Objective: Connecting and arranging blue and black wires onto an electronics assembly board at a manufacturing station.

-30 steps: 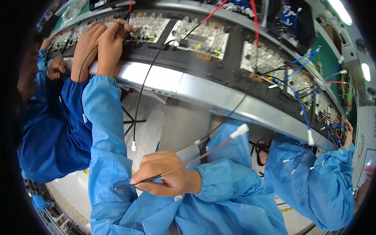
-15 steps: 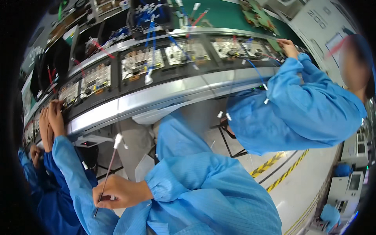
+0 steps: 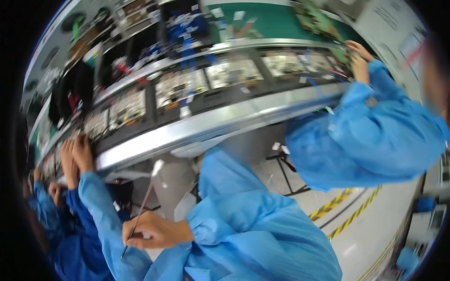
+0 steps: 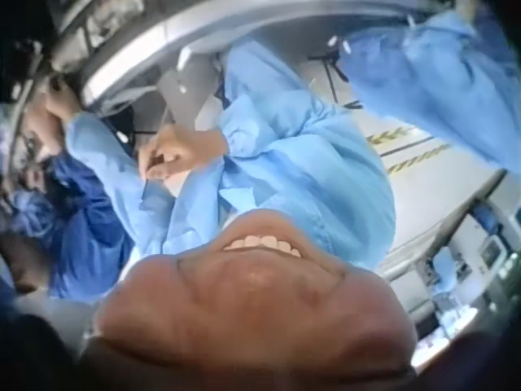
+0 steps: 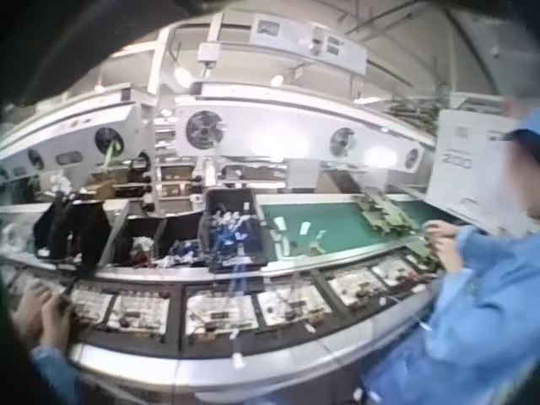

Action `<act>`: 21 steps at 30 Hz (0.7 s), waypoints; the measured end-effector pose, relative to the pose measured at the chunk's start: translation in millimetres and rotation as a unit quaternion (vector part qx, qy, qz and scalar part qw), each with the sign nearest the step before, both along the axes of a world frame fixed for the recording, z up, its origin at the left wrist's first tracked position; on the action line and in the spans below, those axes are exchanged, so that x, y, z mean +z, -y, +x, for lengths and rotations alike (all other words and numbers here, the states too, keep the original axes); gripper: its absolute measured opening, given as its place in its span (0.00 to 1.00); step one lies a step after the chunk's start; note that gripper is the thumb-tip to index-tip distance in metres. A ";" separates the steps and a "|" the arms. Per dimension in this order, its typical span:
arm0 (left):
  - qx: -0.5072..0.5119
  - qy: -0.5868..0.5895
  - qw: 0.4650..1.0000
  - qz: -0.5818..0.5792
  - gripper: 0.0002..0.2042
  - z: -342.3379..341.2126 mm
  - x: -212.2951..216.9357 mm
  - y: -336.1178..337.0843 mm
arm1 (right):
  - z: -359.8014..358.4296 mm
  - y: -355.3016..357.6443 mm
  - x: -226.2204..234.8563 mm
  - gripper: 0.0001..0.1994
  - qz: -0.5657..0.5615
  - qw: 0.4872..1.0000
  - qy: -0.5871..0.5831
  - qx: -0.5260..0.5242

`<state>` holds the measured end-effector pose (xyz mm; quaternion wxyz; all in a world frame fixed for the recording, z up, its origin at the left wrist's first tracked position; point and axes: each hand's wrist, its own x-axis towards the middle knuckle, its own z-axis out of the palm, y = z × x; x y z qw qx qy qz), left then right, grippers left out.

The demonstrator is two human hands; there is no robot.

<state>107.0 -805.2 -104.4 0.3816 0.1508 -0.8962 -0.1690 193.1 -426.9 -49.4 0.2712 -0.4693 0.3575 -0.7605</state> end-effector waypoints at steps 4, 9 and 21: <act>0.030 0.010 0.999 -0.044 0.07 -31.0 4.3 -40.1 | -29.5 -7.8 -4.3 0.05 0.008 0.988 -0.105 -0.116; 0.000 -0.036 0.999 0.008 0.04 -18.4 10.6 -37.0 | -37.9 -7.7 1.2 0.06 -0.001 0.992 -0.123 -0.033; -0.005 -0.021 0.998 0.059 0.02 -17.8 44.2 -66.9 | -50.9 -6.3 3.5 0.06 -0.030 0.988 -0.153 -0.021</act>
